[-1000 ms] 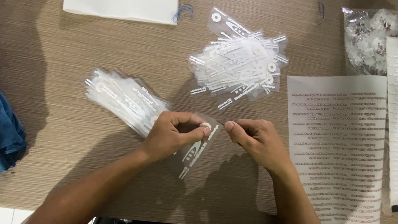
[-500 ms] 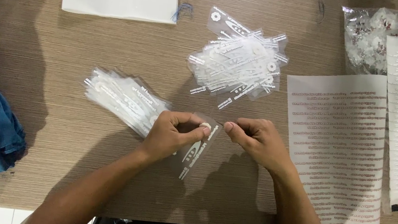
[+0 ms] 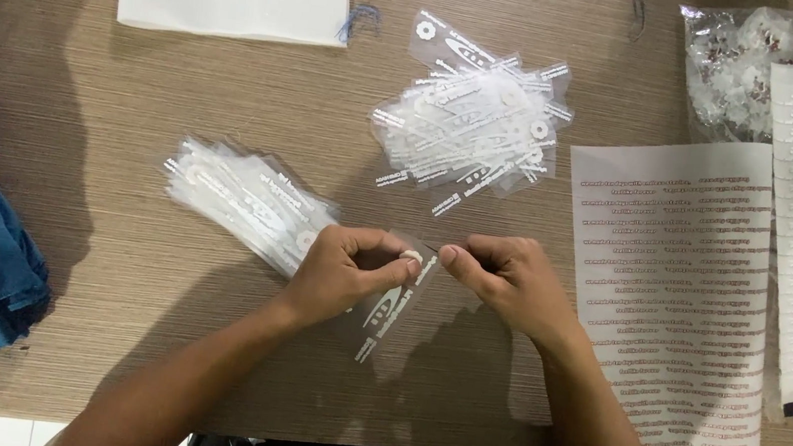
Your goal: The person is inspecting and organizing small plastic packets containing labels, using a small tool to adjust or clean them before stacking.
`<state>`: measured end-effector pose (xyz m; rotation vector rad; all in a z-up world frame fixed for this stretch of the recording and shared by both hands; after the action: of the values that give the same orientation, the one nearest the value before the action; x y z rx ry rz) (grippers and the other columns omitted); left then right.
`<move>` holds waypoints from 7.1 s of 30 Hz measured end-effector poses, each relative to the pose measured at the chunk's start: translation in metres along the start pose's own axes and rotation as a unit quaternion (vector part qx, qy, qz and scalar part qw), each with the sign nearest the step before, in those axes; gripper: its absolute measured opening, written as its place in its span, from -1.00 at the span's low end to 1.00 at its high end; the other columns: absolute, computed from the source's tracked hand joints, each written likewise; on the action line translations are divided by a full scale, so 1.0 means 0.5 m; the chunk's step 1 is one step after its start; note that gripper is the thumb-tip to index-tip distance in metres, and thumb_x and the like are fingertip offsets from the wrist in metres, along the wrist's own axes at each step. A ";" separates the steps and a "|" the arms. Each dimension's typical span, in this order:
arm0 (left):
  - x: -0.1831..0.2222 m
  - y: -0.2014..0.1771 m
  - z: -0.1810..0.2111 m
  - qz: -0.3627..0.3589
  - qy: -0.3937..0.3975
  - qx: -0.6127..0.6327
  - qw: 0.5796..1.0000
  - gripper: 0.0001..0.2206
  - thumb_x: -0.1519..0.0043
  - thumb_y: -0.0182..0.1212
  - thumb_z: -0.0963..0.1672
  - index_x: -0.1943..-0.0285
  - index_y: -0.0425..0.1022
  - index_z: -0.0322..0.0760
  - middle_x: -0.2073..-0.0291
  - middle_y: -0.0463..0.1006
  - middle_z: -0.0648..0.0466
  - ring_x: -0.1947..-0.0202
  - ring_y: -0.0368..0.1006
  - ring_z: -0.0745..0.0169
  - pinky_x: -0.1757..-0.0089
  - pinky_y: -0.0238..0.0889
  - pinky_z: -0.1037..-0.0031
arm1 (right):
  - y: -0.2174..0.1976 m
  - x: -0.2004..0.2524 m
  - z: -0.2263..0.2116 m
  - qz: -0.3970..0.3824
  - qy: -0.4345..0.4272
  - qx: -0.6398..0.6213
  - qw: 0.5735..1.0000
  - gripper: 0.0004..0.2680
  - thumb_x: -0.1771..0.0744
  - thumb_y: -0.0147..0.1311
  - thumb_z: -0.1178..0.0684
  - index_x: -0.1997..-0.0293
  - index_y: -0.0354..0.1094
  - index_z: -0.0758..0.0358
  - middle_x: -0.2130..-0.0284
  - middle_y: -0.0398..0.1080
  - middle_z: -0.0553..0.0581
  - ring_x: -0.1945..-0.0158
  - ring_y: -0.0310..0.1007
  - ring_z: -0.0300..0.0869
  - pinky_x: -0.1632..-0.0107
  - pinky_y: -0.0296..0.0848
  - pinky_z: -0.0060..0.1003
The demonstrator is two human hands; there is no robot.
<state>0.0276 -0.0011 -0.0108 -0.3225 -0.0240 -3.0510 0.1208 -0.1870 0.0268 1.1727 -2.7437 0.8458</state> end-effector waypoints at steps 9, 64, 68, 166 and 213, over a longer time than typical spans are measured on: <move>0.000 -0.001 -0.019 -0.008 -0.001 0.003 1.000 -0.84 -0.15 0.40 -0.15 0.13 0.71 -0.29 0.34 0.72 -0.16 0.25 0.65 0.03 0.28 0.54 0.35 | 0.002 0.000 -0.004 0.004 0.000 -0.006 1.000 -0.68 -0.35 0.12 -0.04 0.65 0.41 0.27 0.87 0.15 0.09 0.65 0.05 -0.22 0.58 0.13 -0.28; -0.001 0.009 -0.019 -0.036 0.013 -0.004 0.999 -0.85 -0.14 0.40 -0.16 0.17 0.71 -0.31 0.38 0.73 -0.15 0.29 0.66 0.07 0.29 0.53 0.34 | 0.021 -0.006 0.010 0.012 -0.008 -0.010 1.000 -0.69 -0.34 0.13 -0.08 0.63 0.44 0.25 0.86 0.23 0.13 0.67 0.12 -0.22 0.56 0.17 -0.28; -0.002 0.008 -0.018 -0.032 0.011 -0.007 0.999 -0.87 -0.15 0.41 -0.15 0.19 0.72 -0.29 0.39 0.73 -0.14 0.30 0.66 0.09 0.28 0.54 0.35 | 0.021 -0.007 0.004 0.014 -0.009 -0.012 1.000 -0.69 -0.34 0.13 -0.07 0.62 0.44 0.26 0.85 0.23 0.15 0.66 0.13 -0.21 0.55 0.18 -0.27; -0.028 -0.343 0.020 0.380 0.341 0.181 0.841 -0.31 -0.31 -0.17 0.32 -0.56 -0.17 0.28 -0.41 0.43 -0.12 -0.46 0.29 -0.14 -0.30 0.10 -0.05 | 0.178 -0.049 -0.043 0.044 -0.207 0.232 0.949 -0.64 -0.26 0.28 -0.17 -0.17 0.46 -0.08 -0.07 0.46 0.05 0.04 0.58 -0.10 0.02 0.59 -0.11; -0.025 -0.086 0.117 -0.131 0.004 -0.124 0.984 -0.55 -0.15 0.36 -0.01 -0.17 0.58 -0.31 0.14 0.70 -0.22 0.18 0.66 -0.09 0.23 0.54 0.21 | 0.036 -0.007 0.031 0.078 -0.069 -0.045 0.993 -0.92 -0.31 0.27 0.03 0.29 0.52 0.17 0.58 0.43 0.14 0.49 0.39 -0.16 0.36 0.35 -0.25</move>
<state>0.0487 0.0438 0.0434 -0.3488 0.3434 -3.3193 0.1134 -0.1823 0.0045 1.0499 -2.9840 0.6668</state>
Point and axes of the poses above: each hand's wrist, its own x-axis away from the middle knuckle, its own y-axis out of the palm, z = x × y, the point moved 3 cm from there along -x, towards the middle knuckle
